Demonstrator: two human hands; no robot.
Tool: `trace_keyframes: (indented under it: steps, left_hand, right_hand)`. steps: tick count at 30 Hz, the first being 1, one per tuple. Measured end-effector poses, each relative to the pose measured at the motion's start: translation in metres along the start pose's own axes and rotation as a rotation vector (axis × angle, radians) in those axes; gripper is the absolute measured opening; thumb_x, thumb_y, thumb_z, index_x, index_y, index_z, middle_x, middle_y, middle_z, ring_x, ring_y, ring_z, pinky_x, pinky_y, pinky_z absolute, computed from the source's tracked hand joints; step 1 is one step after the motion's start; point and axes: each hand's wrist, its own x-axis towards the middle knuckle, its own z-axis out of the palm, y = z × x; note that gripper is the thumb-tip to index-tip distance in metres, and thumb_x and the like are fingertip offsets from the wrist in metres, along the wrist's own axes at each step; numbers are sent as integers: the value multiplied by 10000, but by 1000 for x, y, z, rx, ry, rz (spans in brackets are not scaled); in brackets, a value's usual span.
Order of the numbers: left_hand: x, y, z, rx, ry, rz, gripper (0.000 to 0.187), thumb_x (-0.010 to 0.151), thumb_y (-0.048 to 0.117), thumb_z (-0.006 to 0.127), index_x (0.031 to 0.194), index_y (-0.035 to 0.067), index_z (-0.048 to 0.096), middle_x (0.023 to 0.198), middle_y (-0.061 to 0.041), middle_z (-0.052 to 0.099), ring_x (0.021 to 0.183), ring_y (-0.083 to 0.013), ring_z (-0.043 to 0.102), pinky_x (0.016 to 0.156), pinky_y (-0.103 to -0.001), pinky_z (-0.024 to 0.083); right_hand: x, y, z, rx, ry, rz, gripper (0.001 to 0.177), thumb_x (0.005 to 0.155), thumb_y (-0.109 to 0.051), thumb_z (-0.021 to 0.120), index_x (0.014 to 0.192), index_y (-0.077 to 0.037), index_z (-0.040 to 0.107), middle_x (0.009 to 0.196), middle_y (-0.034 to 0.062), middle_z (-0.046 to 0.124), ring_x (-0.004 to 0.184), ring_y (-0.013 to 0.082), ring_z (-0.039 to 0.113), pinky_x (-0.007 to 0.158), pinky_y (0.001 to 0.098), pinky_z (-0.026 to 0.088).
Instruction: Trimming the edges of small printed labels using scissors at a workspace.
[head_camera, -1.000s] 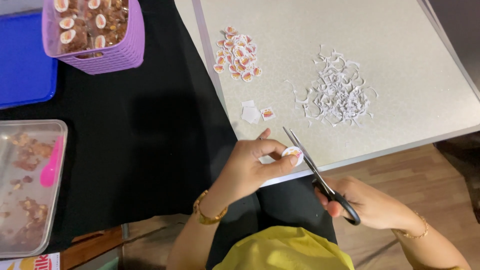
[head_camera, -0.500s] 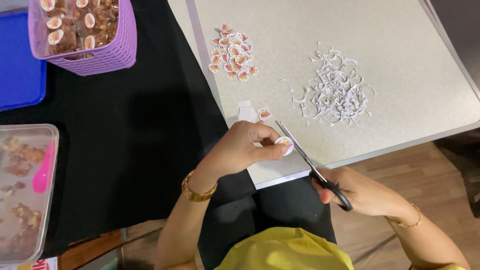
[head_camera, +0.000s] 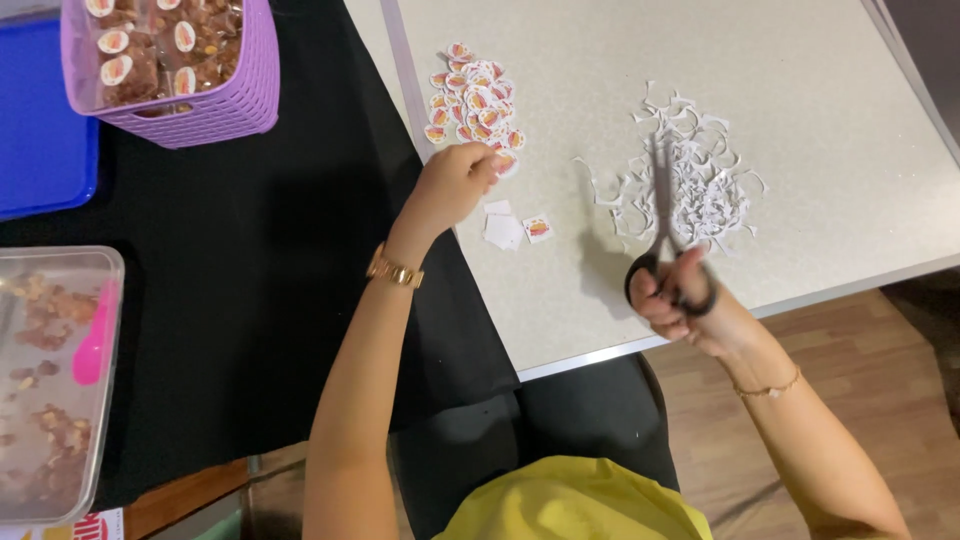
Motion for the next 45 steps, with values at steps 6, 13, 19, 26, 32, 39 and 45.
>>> trace_keyframes:
  steps: [6,13,19,26,32,39,45]
  left_hand:
    - [46,-56,21,342,176,-75,320,1017,424,592,850,184,723,739,-8,681,827,-254,709,832,-412,538]
    - [46,-46,27,754,419,-171,346,937,415,711,1127,136,634,879,-59,718,879,-283,728,862,-456,527]
    - [-4,-1,80,698,239,95,346,833,448,785,1031,172,719,852,-40,695,866,-284,692,801,-468,491]
    - [-22,34,89,623,-59,74,171,871,236,777,958,107,705,897,-79,631,906,-280,619,798,-417,398]
    - [-12,40,98,482,30,228,252,878,270,763,1092,158,691,1009,-73,639,1029,-329,593,891,-482,420]
    - [18,86,139,-343,21,269,387,923,198,766,1285,82,693,1206,-187,727,1186,-397,673,1034,-495,512]
    - [36,79,164,-658,-79,247,144,938,124,711,1069,106,769,898,-52,786,897,-136,749,880,-308,579]
  right_hand:
    - [23,29,-46,691,-377,60,894,853,-947,414,1011,-68,455,694,-25,337,500,63,368,333,132,301]
    - [40,67,-56,549,-428,-14,972,891,-937,366,1021,18,495,641,36,391,421,71,389,313,165,328]
    - [38,75,-47,467,-438,-127,940,948,-862,328,1014,59,505,608,55,416,391,80,393,296,189,365]
    - [27,58,-59,751,-475,-100,1019,821,-946,411,1043,44,501,638,57,404,437,92,418,318,177,380]
    - [24,70,-54,724,-578,-182,1051,846,-958,323,924,74,505,569,71,432,397,80,384,302,175,355]
    - [25,71,-57,703,-616,-203,1065,846,-957,327,892,89,520,525,99,451,368,79,378,289,187,355]
    - [24,64,-49,754,-599,-243,989,860,-925,359,883,52,510,536,71,440,382,70,388,315,157,368]
